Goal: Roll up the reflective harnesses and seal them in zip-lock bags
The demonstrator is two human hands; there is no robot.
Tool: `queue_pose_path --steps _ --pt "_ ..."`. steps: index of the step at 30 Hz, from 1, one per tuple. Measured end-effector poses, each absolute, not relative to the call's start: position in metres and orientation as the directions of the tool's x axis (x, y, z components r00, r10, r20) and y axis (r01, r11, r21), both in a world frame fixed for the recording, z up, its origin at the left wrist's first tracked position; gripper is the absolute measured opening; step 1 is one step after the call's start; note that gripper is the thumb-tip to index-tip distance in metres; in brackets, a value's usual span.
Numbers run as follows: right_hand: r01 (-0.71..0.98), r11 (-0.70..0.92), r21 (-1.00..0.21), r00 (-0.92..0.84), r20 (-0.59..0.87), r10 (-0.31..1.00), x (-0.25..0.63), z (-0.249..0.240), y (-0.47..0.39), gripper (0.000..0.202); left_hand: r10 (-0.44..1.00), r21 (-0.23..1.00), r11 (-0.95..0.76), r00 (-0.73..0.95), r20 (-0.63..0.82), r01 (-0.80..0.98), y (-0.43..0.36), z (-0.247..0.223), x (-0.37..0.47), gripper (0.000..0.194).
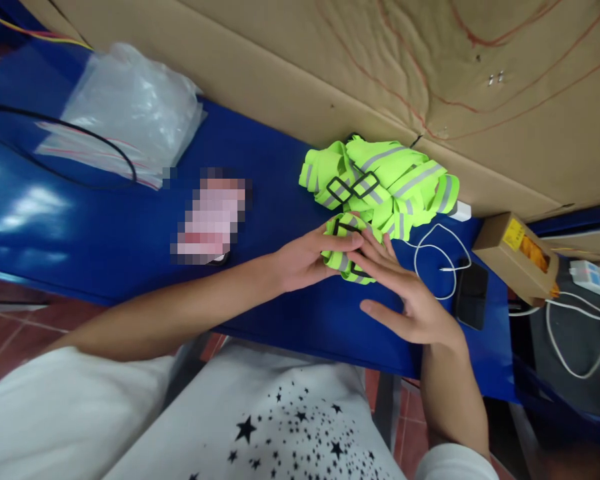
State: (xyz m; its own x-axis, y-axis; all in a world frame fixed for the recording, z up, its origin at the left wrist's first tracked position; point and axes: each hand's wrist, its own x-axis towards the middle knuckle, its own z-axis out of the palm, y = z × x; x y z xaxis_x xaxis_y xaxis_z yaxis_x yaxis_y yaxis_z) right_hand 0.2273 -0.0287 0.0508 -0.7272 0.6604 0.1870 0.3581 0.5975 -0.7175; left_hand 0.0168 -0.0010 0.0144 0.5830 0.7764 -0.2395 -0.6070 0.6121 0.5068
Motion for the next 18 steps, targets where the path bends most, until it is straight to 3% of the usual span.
queue_pose_path --steps 3,5,8,10,14,18 --pt "0.264 0.521 -0.812 -0.370 0.413 0.832 0.228 0.041 -0.024 0.049 0.791 0.539 0.583 0.575 -0.209 -0.607 -0.007 0.025 0.015 0.063" --pt "0.223 0.447 -0.866 -0.178 0.414 0.893 0.226 0.030 -0.021 0.060 0.806 0.611 0.539 0.566 -0.174 -0.580 -0.012 0.030 0.013 0.080" --pt "0.165 0.243 -0.956 -0.277 0.191 0.942 0.219 0.017 -0.020 0.095 0.840 0.795 0.345 0.542 -0.025 -0.499 -0.017 0.032 0.011 0.084" --pt "0.123 0.141 -0.982 -0.359 0.089 0.929 0.217 0.016 -0.022 0.103 0.840 0.900 0.134 0.530 0.120 -0.415 -0.017 0.032 0.009 0.075" --pt "0.037 0.105 -0.994 -0.358 0.085 0.930 0.224 0.023 -0.025 0.098 0.785 0.957 -0.258 0.549 0.286 -0.130 -0.014 0.034 0.006 0.064" --pt "0.099 0.083 -0.992 -0.239 0.057 0.969 0.235 0.024 -0.027 0.072 0.775 0.937 -0.348 0.566 0.280 0.013 -0.017 0.040 0.005 0.068"
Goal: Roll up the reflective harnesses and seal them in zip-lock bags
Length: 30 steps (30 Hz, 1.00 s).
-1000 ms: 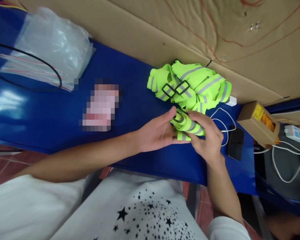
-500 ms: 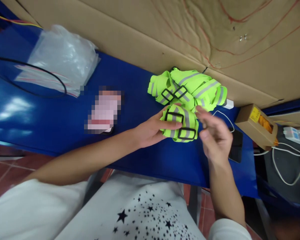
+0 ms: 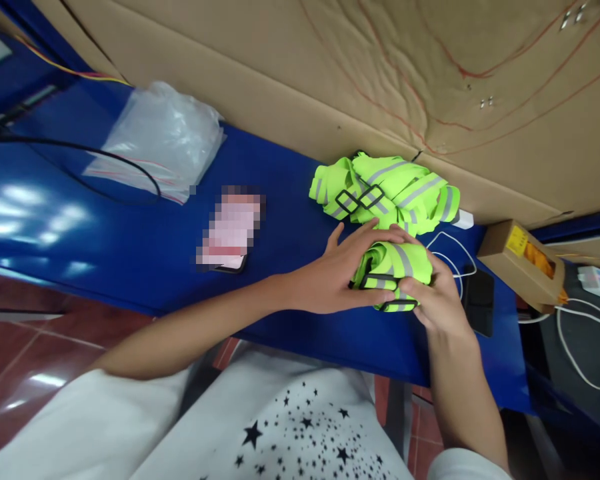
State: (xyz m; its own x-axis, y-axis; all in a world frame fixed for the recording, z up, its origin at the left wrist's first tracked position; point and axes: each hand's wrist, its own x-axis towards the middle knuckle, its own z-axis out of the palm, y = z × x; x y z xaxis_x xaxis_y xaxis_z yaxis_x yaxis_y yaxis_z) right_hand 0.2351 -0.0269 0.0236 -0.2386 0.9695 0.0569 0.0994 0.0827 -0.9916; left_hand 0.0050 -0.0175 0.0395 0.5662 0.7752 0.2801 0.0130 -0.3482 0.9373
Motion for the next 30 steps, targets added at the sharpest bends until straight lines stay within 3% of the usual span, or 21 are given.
queue_pose_path --steps 4,8,11,13,15,18,20,24,29,30 --pt "0.086 0.024 -0.996 -0.155 0.010 0.988 0.240 0.020 -0.031 0.047 0.796 0.930 -0.361 0.540 0.273 0.063 -0.023 0.048 -0.009 0.090" --pt "0.029 0.006 -1.000 -0.087 0.004 0.996 0.250 0.014 -0.030 0.048 0.828 0.825 -0.470 0.482 0.288 0.314 -0.007 0.052 -0.063 0.073" --pt "-0.004 -0.077 -0.997 -0.010 -0.077 0.997 0.260 0.007 -0.028 0.052 0.917 0.583 -0.394 0.257 0.305 0.711 0.011 0.052 -0.124 0.065" --pt "-0.004 -0.145 -0.989 0.026 -0.145 0.989 0.264 0.000 -0.029 0.054 0.976 0.318 -0.094 0.024 0.215 0.943 0.015 0.053 -0.164 0.060" --pt "0.014 -0.189 -0.982 0.019 -0.189 0.982 0.265 -0.007 -0.031 0.055 0.965 0.101 0.136 -0.155 0.212 0.986 0.012 0.054 -0.197 0.061" --pt "0.034 -0.211 -0.977 -0.038 -0.212 0.976 0.263 -0.015 -0.033 0.057 0.943 -0.085 0.243 -0.214 0.256 0.966 0.007 0.050 -0.224 0.068" --pt "0.034 -0.221 -0.975 -0.058 -0.222 0.973 0.262 -0.018 -0.034 0.058 0.938 -0.117 0.265 -0.228 0.260 0.957 0.008 0.045 -0.229 0.071" --pt "0.024 -0.244 -0.969 -0.025 -0.245 0.969 0.260 -0.017 -0.034 0.058 0.927 -0.041 0.256 -0.234 0.292 0.966 0.017 0.043 -0.221 0.069" --pt "-0.055 -0.280 -0.958 0.027 -0.282 0.959 0.255 -0.007 -0.034 0.060 0.887 0.047 0.176 -0.179 0.426 0.983 0.011 0.065 -0.160 0.041" --pt "-0.078 -0.279 -0.957 0.022 -0.282 0.959 0.255 -0.005 -0.035 0.060 0.907 0.095 0.114 -0.143 0.395 0.989 0.005 0.066 -0.138 0.034"
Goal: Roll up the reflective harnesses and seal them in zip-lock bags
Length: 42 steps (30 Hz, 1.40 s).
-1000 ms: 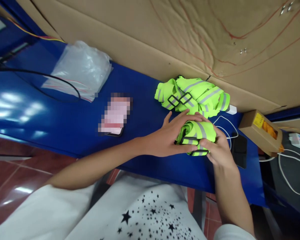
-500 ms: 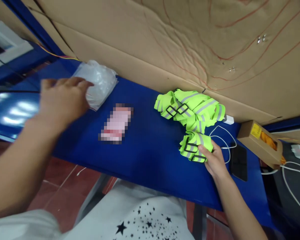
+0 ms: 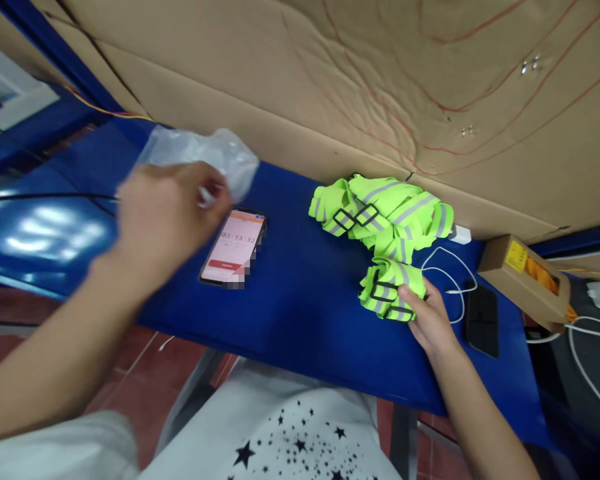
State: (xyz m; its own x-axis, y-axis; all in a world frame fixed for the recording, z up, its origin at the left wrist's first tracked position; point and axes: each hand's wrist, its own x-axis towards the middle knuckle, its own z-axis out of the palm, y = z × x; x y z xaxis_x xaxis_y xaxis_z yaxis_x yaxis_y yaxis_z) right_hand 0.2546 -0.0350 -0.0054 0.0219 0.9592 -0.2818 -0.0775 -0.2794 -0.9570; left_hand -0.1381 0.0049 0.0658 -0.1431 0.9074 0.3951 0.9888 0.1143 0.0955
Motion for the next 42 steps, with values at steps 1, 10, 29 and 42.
queue_pose_path --steps 1,10,29,42 --pt "-0.096 -0.272 -0.957 0.015 -0.275 0.961 0.255 -0.004 -0.036 0.060 0.937 0.136 0.006 -0.053 0.344 0.991 -0.002 0.065 -0.114 0.028" --pt "-0.211 -0.229 -0.950 0.121 -0.258 0.958 0.263 -0.003 -0.042 0.057 0.743 0.645 -0.557 0.661 0.106 0.522 -0.049 0.008 0.018 0.077" --pt "-0.220 -0.266 -0.938 0.147 -0.302 0.942 0.268 0.005 -0.035 0.053 0.565 0.333 -0.800 0.814 0.138 0.499 -0.023 -0.014 0.011 0.119" --pt "-0.070 -0.195 -0.978 0.221 -0.206 0.953 0.267 0.006 -0.036 0.053 0.655 0.351 -0.729 0.748 0.109 0.587 -0.014 -0.010 0.011 0.119"
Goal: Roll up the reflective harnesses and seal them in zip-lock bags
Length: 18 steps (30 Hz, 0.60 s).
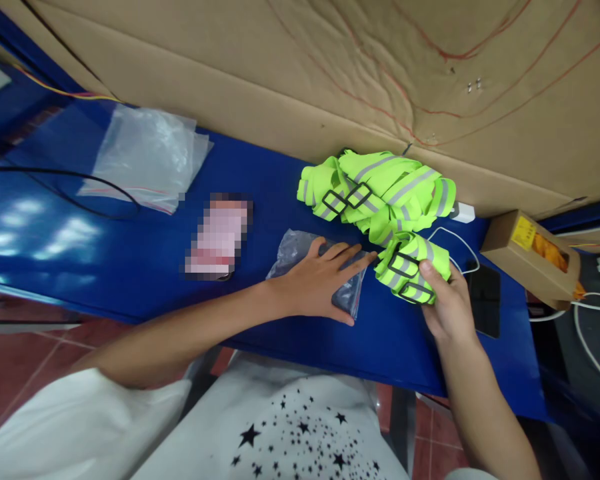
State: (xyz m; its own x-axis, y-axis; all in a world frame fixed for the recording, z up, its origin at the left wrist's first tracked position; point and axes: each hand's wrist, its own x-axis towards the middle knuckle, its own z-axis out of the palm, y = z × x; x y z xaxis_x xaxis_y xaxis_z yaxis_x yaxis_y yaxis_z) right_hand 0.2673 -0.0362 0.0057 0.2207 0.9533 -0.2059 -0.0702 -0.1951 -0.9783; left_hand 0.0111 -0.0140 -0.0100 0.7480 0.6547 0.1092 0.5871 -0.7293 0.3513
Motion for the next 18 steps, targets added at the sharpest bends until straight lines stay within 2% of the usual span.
queue_pose_path --steps 6,10,13,16,18 --pt "-0.072 -0.190 -0.979 0.221 -0.201 0.954 0.261 0.006 -0.037 0.054 0.689 0.328 -0.719 0.690 0.223 0.612 -0.010 -0.008 0.009 0.117" --pt "0.120 -0.170 -0.978 0.154 -0.151 0.977 0.259 0.004 -0.039 0.051 0.712 0.348 -0.701 0.637 0.296 0.622 -0.009 -0.009 0.010 0.116" --pt "0.306 -0.143 -0.941 0.041 -0.137 0.990 0.257 0.008 -0.042 0.045 0.696 0.301 -0.718 0.644 0.318 0.628 -0.009 -0.012 0.013 0.111" --pt "0.430 -0.094 -0.898 -0.047 -0.126 0.991 0.253 0.014 -0.045 0.038 0.677 0.270 -0.736 0.677 0.290 0.621 -0.008 -0.015 0.014 0.113" --pt "0.475 -0.082 -0.876 -0.051 -0.121 0.991 0.251 0.017 -0.045 0.037 0.667 0.291 -0.743 0.701 0.252 0.603 -0.007 -0.016 0.012 0.118"
